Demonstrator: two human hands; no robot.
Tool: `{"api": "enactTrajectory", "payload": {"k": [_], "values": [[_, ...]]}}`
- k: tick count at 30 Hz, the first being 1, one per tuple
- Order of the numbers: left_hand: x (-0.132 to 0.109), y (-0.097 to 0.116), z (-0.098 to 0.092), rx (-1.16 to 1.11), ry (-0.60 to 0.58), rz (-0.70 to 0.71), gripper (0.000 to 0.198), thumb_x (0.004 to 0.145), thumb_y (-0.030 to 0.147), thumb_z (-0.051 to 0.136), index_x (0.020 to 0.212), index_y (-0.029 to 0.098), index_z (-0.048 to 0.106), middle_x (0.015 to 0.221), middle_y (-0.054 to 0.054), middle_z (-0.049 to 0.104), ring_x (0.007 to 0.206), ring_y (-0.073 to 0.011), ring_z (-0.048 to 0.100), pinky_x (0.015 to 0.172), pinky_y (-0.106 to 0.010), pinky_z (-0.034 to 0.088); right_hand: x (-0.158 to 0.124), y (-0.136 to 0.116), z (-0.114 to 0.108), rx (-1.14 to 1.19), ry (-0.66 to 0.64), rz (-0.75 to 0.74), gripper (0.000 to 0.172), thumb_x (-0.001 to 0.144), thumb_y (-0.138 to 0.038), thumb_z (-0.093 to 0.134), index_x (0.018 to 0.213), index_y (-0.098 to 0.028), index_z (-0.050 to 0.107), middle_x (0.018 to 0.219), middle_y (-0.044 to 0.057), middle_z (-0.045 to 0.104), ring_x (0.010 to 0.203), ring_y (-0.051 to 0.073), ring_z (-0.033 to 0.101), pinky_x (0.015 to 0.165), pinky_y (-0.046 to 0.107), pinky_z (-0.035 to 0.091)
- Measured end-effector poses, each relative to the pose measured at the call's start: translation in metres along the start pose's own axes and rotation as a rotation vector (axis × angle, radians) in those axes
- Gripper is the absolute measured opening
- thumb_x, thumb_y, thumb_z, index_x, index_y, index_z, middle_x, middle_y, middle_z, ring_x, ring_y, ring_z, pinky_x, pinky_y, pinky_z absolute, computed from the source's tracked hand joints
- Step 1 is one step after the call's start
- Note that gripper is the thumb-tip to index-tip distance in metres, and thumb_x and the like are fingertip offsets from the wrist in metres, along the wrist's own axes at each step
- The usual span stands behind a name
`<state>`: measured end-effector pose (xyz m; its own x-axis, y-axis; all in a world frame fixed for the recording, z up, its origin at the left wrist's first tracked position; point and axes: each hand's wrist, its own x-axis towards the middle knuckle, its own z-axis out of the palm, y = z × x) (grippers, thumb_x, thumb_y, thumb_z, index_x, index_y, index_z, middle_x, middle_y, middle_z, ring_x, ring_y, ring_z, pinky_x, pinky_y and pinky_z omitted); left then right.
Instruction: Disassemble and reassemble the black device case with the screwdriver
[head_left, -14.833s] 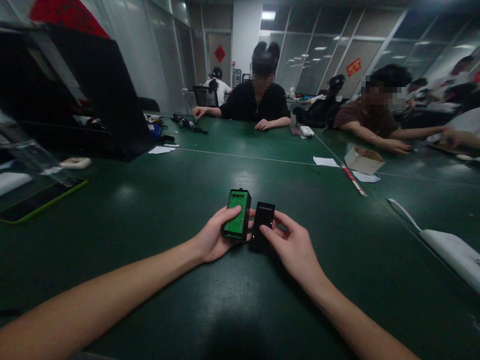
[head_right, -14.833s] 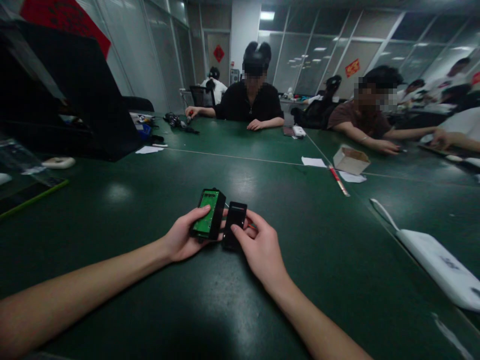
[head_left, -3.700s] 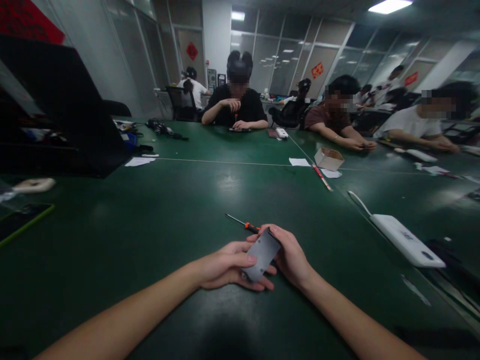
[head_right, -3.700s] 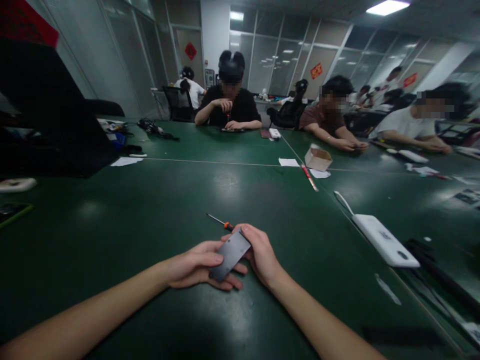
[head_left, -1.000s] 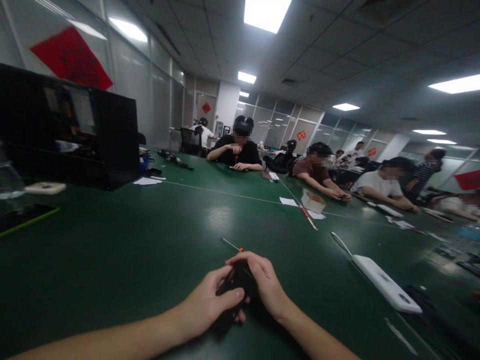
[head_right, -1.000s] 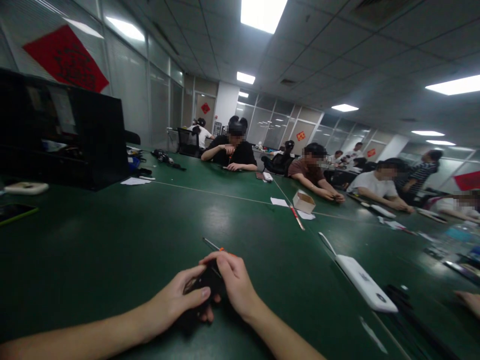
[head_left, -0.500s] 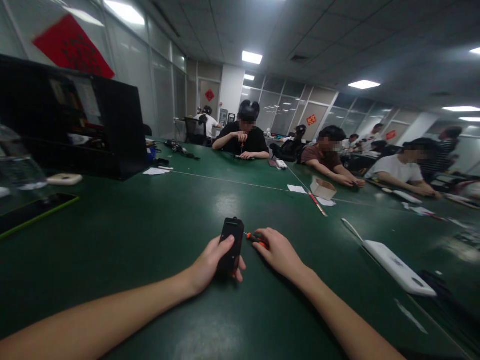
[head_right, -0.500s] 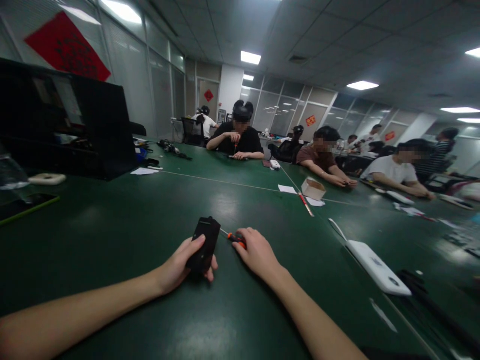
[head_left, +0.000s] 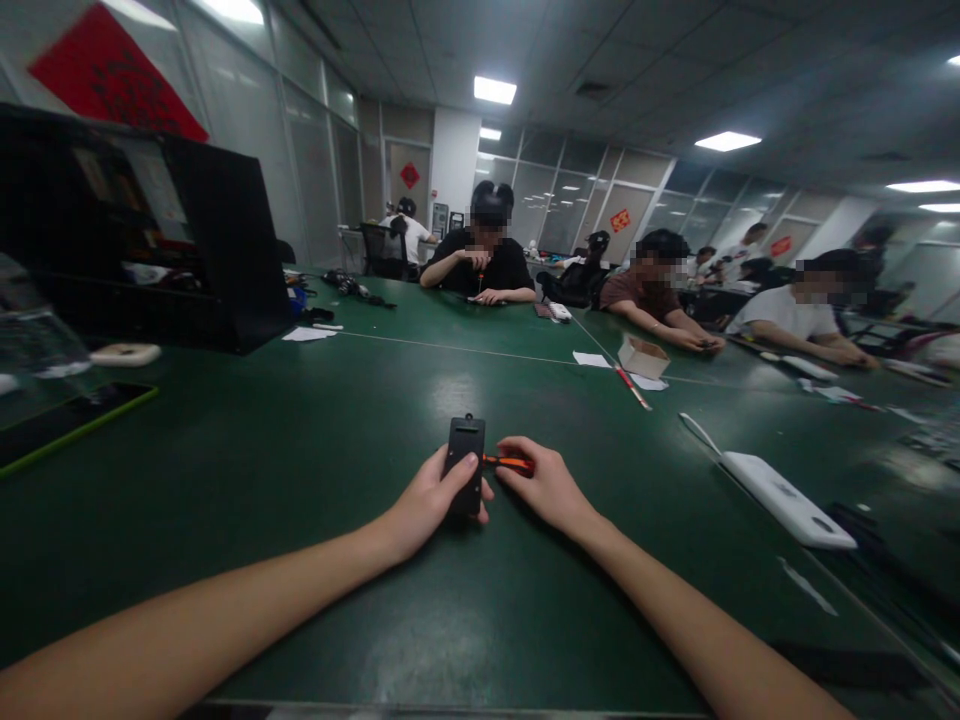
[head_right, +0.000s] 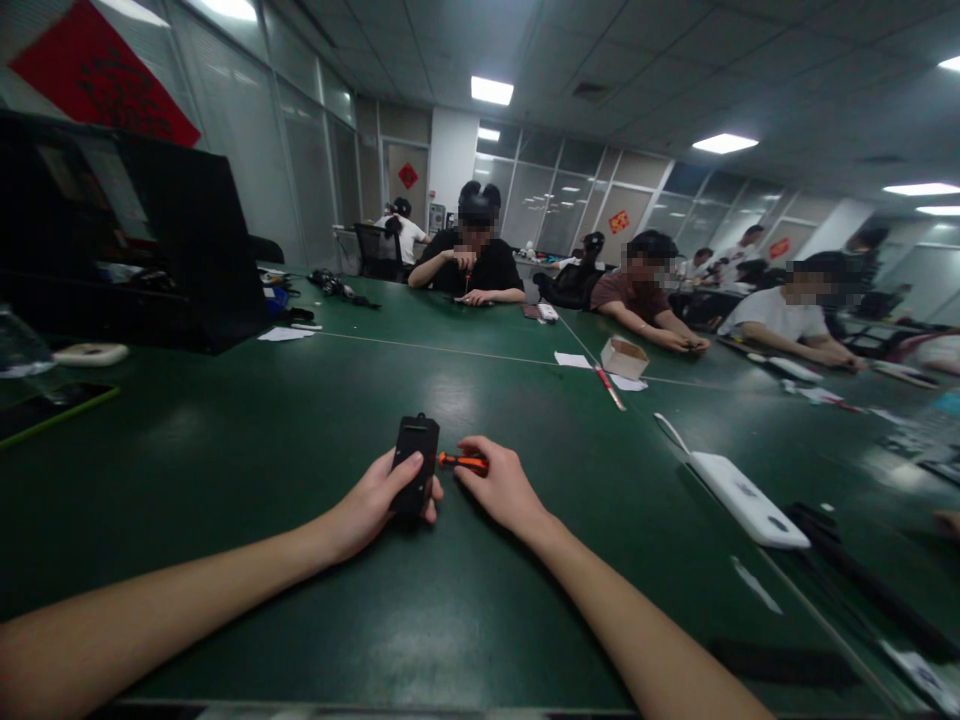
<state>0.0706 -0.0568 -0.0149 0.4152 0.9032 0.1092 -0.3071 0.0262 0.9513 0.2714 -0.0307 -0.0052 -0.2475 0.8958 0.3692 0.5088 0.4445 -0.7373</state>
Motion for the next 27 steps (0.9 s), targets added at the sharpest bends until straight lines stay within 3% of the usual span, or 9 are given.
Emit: {"api": "enactTrajectory", "payload": {"k": [3, 7, 10, 13, 16, 19, 23, 27], "values": [[0.001, -0.001, 0.000, -0.010, 0.006, -0.015, 0.039, 0.092, 0.052, 0.052, 0.105, 0.016, 0.047, 0.082, -0.006, 0.068, 0.060, -0.0176, 0.066, 0.062, -0.032, 0.050, 0.004, 0.000, -0.002, 0.135, 0.130, 0.041, 0.030, 0.079, -0.027, 0.072, 0.106, -0.017, 0.066, 0.094, 0.006, 0.071, 0.087, 0.023, 0.068, 0.083, 0.038, 0.051], [0.001, -0.001, -0.002, -0.066, 0.024, -0.051, 0.037, 0.091, 0.050, 0.054, 0.103, 0.016, 0.047, 0.084, -0.006, 0.066, 0.063, -0.0161, 0.066, 0.064, -0.031, 0.050, 0.009, -0.004, -0.011, 0.350, 0.362, 0.062, 0.050, 0.086, -0.041, 0.066, 0.126, -0.018, 0.049, 0.088, 0.005, 0.070, 0.076, 0.019, 0.069, 0.069, 0.033, 0.055], [0.001, 0.002, -0.004, -0.093, 0.026, -0.073, 0.038, 0.083, 0.038, 0.070, 0.104, 0.017, 0.047, 0.092, -0.005, 0.064, 0.071, -0.0146, 0.066, 0.068, -0.029, 0.050, 0.010, -0.010, -0.017, 0.466, 0.491, 0.039, 0.050, 0.089, -0.044, 0.063, 0.129, -0.022, 0.042, 0.092, 0.003, 0.068, 0.064, 0.016, 0.066, 0.055, 0.028, 0.054], [0.001, 0.006, -0.005, -0.102, 0.013, -0.099, 0.053, 0.071, 0.023, 0.081, 0.110, 0.018, 0.045, 0.100, -0.005, 0.063, 0.077, -0.0146, 0.066, 0.072, -0.028, 0.050, 0.007, -0.020, -0.020, 0.521, 0.569, -0.003, 0.045, 0.088, -0.042, 0.064, 0.125, -0.025, 0.044, 0.092, 0.001, 0.067, 0.058, 0.013, 0.063, 0.051, 0.025, 0.052], [0.001, 0.007, -0.005, -0.098, 0.020, -0.122, 0.059, 0.069, 0.020, 0.082, 0.114, 0.019, 0.044, 0.102, -0.006, 0.062, 0.078, -0.0144, 0.065, 0.073, -0.028, 0.050, 0.001, -0.033, -0.019, 0.532, 0.612, -0.111, 0.036, 0.090, -0.035, 0.064, 0.121, -0.026, 0.048, 0.094, 0.001, 0.065, 0.061, 0.013, 0.063, 0.052, 0.025, 0.053], [0.002, 0.006, -0.005, -0.089, 0.047, -0.124, 0.060, 0.069, 0.021, 0.082, 0.116, 0.019, 0.044, 0.102, -0.006, 0.062, 0.077, -0.0134, 0.064, 0.074, -0.028, 0.050, -0.007, -0.044, -0.016, 0.466, 0.620, -0.339, 0.029, 0.094, -0.027, 0.058, 0.122, -0.027, 0.050, 0.095, 0.002, 0.063, 0.064, 0.013, 0.062, 0.053, 0.025, 0.054], [0.004, 0.003, -0.007, -0.084, 0.076, -0.121, 0.061, 0.069, 0.023, 0.082, 0.116, 0.020, 0.044, 0.100, -0.005, 0.061, 0.078, -0.0127, 0.062, 0.073, -0.029, 0.049, -0.017, -0.048, -0.014, 0.330, 0.584, -0.607, 0.035, 0.096, -0.019, 0.052, 0.129, -0.029, 0.048, 0.098, 0.004, 0.064, 0.067, 0.014, 0.062, 0.054, 0.026, 0.054], [0.005, -0.001, -0.009, -0.056, 0.091, -0.080, 0.057, 0.070, 0.025, 0.080, 0.115, 0.021, 0.046, 0.096, -0.002, 0.058, 0.075, -0.0114, 0.058, 0.067, -0.025, 0.047, -0.021, -0.047, -0.014, 0.222, 0.527, -0.686, 0.039, 0.095, -0.017, 0.051, 0.132, -0.029, 0.046, 0.099, 0.005, 0.063, 0.068, 0.015, 0.062, 0.053, 0.028, 0.055]]}}
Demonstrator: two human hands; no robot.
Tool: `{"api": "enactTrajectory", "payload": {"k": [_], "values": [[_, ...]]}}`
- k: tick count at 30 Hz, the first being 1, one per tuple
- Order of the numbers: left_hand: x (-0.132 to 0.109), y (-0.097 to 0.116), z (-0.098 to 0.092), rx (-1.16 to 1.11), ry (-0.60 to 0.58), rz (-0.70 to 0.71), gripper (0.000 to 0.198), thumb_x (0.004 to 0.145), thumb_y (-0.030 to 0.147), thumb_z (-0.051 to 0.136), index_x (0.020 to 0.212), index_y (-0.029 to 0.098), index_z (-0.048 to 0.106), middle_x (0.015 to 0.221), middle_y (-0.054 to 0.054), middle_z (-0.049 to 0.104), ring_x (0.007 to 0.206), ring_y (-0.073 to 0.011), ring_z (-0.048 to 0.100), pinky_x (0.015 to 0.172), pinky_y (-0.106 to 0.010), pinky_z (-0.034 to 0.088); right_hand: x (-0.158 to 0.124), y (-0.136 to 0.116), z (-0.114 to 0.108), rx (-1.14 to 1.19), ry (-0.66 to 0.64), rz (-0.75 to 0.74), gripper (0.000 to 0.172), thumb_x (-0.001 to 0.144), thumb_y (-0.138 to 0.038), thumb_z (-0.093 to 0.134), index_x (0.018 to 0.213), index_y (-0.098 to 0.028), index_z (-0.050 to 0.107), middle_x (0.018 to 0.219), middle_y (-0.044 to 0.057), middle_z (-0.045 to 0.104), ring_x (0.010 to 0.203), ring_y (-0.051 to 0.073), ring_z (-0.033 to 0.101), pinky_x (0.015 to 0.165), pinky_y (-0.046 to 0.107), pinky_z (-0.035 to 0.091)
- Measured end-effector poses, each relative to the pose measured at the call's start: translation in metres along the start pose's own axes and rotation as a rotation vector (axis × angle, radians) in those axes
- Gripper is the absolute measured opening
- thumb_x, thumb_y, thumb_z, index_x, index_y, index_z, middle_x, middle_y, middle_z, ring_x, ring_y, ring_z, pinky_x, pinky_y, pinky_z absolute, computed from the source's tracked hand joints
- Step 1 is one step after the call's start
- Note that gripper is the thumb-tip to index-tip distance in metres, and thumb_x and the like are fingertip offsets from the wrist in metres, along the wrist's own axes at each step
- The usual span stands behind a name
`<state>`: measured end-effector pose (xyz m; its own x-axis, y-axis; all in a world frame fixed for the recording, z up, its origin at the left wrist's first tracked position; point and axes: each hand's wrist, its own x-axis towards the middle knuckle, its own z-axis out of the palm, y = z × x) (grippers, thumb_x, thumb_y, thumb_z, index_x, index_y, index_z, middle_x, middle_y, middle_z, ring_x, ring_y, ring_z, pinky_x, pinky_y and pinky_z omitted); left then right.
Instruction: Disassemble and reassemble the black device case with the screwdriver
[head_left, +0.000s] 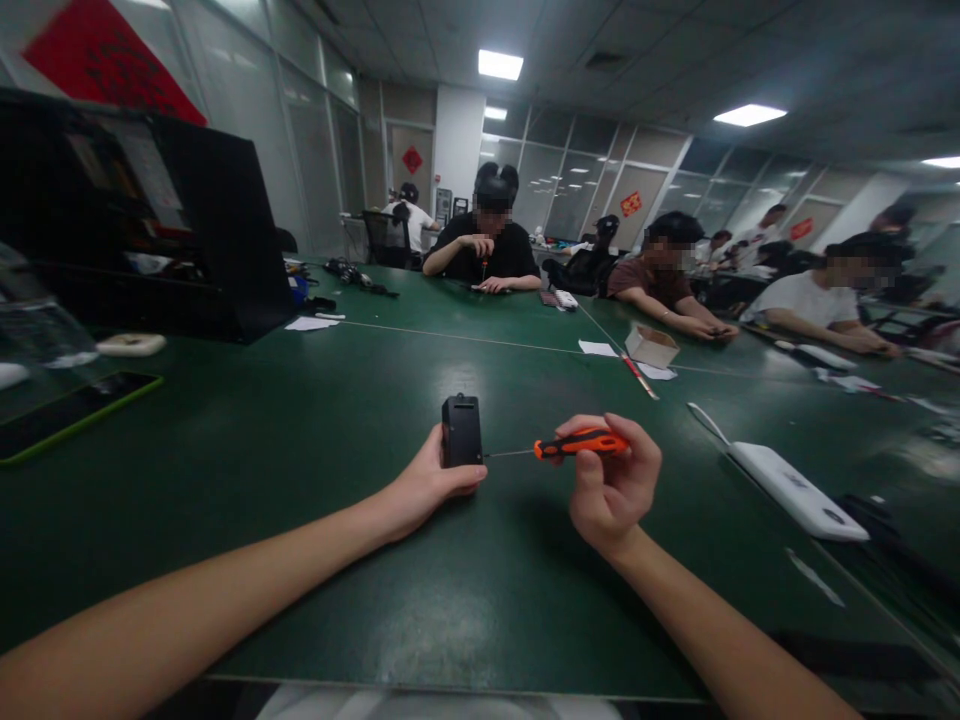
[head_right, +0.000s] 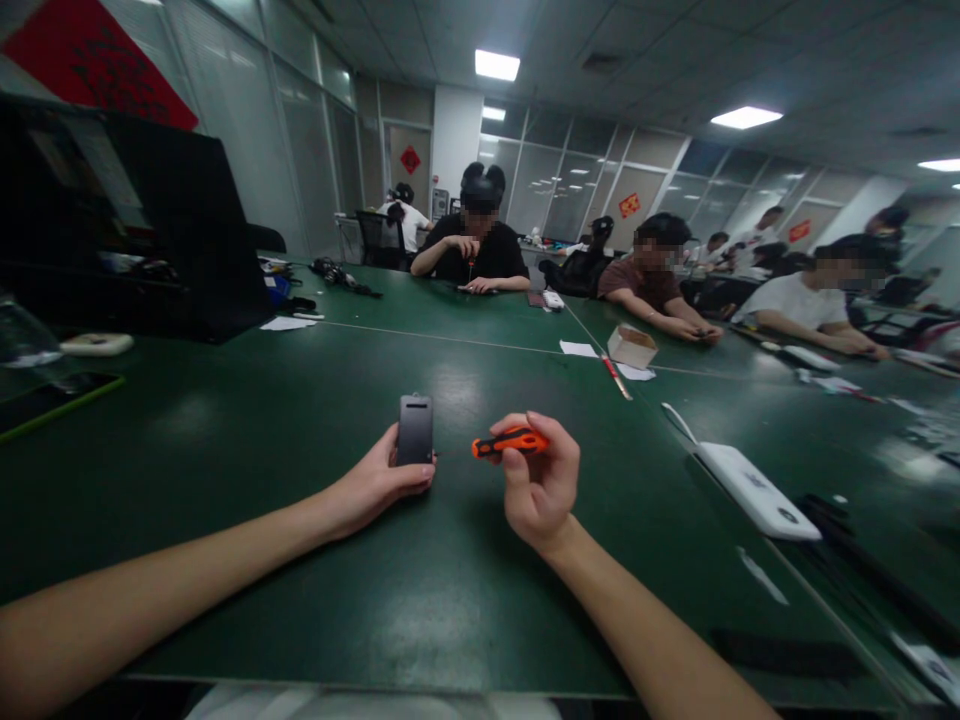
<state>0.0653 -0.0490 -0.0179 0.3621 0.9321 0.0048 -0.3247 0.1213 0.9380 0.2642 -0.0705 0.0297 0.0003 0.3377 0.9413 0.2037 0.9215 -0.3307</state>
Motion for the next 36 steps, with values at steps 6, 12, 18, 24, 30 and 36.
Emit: {"api": "enactTrajectory", "payload": {"k": [6, 12, 18, 24, 30, 36], "values": [[0.001, -0.003, -0.001, 0.019, -0.010, 0.043, 0.053, 0.071, 0.026, 0.077, 0.114, 0.020, 0.046, 0.091, 0.000, 0.056, 0.067, -0.0093, 0.052, 0.060, -0.023, 0.041, 0.001, -0.003, 0.000, -0.062, -0.028, -0.052, 0.036, 0.096, -0.019, 0.050, 0.131, -0.028, 0.045, 0.097, 0.006, 0.063, 0.069, 0.016, 0.064, 0.051, 0.027, 0.056], [-0.001, 0.001, 0.001, 0.054, 0.011, 0.037, 0.054, 0.072, 0.025, 0.076, 0.116, 0.021, 0.046, 0.096, -0.001, 0.054, 0.072, -0.0108, 0.053, 0.061, -0.023, 0.041, -0.002, -0.002, -0.002, -0.048, -0.068, -0.082, 0.041, 0.096, -0.017, 0.051, 0.134, -0.028, 0.043, 0.099, 0.007, 0.063, 0.073, 0.017, 0.064, 0.053, 0.028, 0.057], [-0.003, 0.002, 0.002, 0.038, 0.018, 0.065, 0.053, 0.070, 0.024, 0.076, 0.114, 0.022, 0.046, 0.090, 0.001, 0.055, 0.069, -0.0103, 0.051, 0.058, -0.022, 0.039, -0.002, 0.001, -0.004, -0.126, -0.070, -0.099, 0.038, 0.096, -0.020, 0.052, 0.131, -0.029, 0.044, 0.097, 0.007, 0.065, 0.081, 0.020, 0.066, 0.061, 0.034, 0.058], [-0.003, 0.005, 0.001, 0.036, 0.031, 0.094, 0.032, 0.070, 0.022, 0.074, 0.093, 0.017, 0.052, 0.071, 0.004, 0.048, 0.055, -0.0074, 0.042, 0.049, -0.021, 0.029, 0.000, 0.000, -0.001, -0.102, -0.039, -0.087, 0.035, 0.094, -0.016, 0.053, 0.127, -0.027, 0.046, 0.097, 0.007, 0.064, 0.079, 0.020, 0.065, 0.059, 0.033, 0.057], [-0.001, 0.008, 0.002, -0.041, 0.082, 0.042, 0.027, 0.070, 0.023, 0.074, 0.082, 0.017, 0.050, 0.066, 0.005, 0.046, 0.053, -0.0070, 0.043, 0.048, -0.021, 0.030, -0.002, 0.007, 0.000, -0.099, -0.040, 0.006, 0.033, 0.093, -0.015, 0.054, 0.123, -0.026, 0.045, 0.101, 0.006, 0.063, 0.072, 0.016, 0.064, 0.054, 0.028, 0.056], [0.000, 0.007, 0.001, -0.034, 0.096, 0.065, 0.028, 0.071, 0.023, 0.073, 0.086, 0.018, 0.050, 0.068, 0.005, 0.047, 0.055, -0.0072, 0.044, 0.050, -0.021, 0.031, 0.002, 0.011, -0.009, -0.115, -0.128, 0.027, 0.027, 0.088, -0.014, 0.058, 0.113, -0.024, 0.052, 0.097, 0.006, 0.066, 0.081, 0.020, 0.067, 0.064, 0.034, 0.058]]}}
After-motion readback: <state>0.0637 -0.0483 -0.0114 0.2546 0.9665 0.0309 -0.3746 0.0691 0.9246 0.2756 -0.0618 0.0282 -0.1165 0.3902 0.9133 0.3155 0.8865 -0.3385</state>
